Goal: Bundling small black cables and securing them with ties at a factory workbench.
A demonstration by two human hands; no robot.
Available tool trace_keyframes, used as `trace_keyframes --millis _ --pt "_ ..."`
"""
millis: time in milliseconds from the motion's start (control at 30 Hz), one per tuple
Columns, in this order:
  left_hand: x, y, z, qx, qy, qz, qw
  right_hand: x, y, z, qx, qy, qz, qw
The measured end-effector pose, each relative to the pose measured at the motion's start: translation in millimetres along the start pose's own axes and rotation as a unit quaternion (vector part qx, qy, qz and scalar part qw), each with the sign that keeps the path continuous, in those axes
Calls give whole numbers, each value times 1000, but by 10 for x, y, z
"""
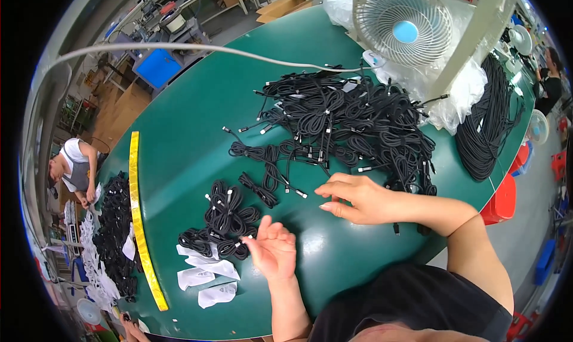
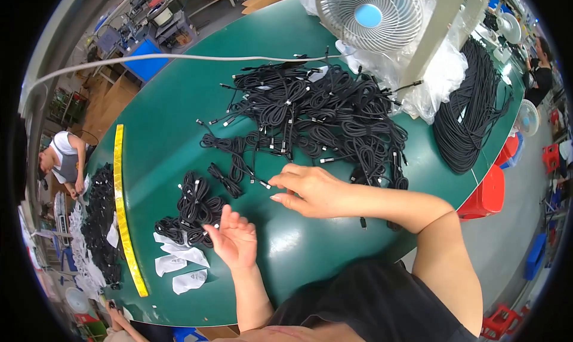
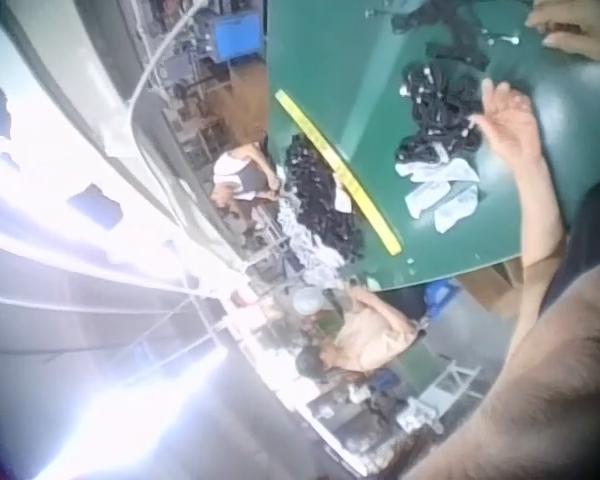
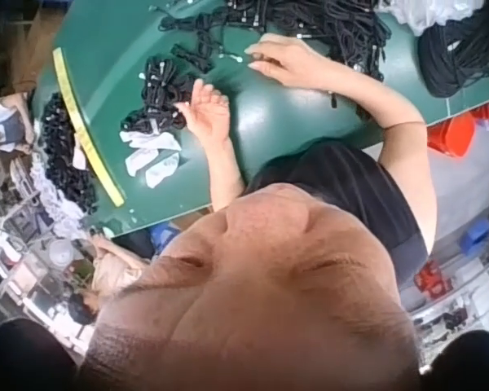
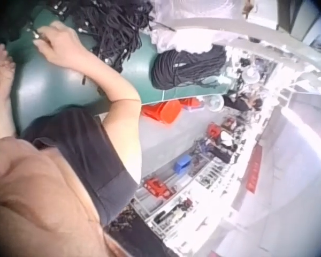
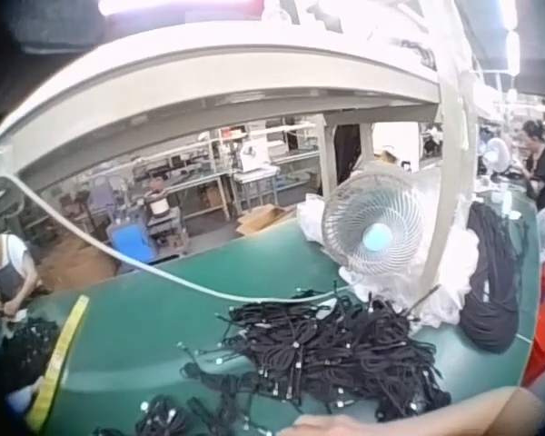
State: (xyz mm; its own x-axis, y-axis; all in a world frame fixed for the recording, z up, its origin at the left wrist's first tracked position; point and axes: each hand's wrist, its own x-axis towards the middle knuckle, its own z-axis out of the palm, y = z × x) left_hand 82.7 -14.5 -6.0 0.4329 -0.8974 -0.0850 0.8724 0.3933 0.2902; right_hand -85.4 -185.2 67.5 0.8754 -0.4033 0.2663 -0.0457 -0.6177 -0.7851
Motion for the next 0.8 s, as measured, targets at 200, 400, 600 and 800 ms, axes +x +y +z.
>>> trace_keyframes --millis 200,400,600,800 --pt "9 -73 49 73 55 -24 995 834 94 -200 -324 25 -152 933" --pt "84 -192 72 186 58 5 981 1814 1023 -448 -546 15 37 837" --pt "435 -135 513 395 112 112 905 1711 1060 -647 -435 -45 100 894" --pt "2112 49 755 823 -5 276 496 1434 730 -880 -287 6 214 934"
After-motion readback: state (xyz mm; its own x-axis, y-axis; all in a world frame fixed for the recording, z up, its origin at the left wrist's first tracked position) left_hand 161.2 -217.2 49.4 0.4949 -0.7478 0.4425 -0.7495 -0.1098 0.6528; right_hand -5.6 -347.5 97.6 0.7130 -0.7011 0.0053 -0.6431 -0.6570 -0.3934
